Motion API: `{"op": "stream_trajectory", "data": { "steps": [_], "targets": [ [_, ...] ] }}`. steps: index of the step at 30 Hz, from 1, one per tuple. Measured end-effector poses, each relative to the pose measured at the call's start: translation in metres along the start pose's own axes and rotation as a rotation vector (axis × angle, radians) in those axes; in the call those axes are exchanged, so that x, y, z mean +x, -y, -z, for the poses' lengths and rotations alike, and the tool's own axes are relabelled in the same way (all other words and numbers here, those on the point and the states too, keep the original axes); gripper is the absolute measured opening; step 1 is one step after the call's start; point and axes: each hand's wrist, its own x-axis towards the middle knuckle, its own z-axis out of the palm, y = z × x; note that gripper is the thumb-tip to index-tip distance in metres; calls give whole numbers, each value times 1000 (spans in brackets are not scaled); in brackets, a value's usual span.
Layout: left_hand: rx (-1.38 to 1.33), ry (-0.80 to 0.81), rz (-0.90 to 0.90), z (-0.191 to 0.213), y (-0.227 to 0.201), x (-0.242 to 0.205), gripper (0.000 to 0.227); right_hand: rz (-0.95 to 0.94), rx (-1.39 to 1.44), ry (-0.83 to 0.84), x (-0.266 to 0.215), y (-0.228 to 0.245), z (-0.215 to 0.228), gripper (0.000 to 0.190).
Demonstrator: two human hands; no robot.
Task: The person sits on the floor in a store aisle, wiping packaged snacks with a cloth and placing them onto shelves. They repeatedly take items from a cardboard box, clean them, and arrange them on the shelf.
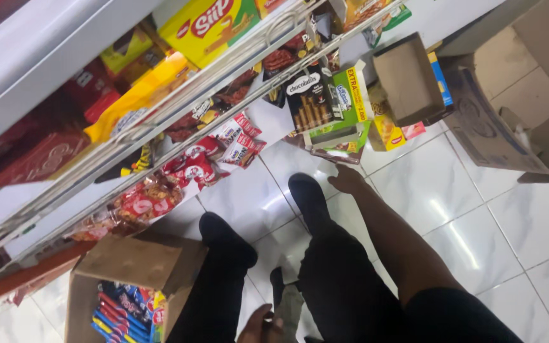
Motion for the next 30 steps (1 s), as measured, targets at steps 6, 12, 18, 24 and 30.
{"op": "stream_trajectory", "data": {
  "steps": [6,12,18,24,30],
  "targets": [
    [43,-116,146,27,-115,-21,51,151,-3,151,-53,7,9,46],
    [123,-265,-137,44,-171,-68,44,447,787,336,-85,32,103,41],
    [-127,-230,-288,37,-148,-57,51,428,317,50,-118,129,207,30],
    [-320,-604,-330,79,-87,-55,36,632,34,276,-128,329,49,28],
    [-757,-949,-85,117,-71,-76,24,942,-148,56,-127,443,-183,69]
  ]
}}
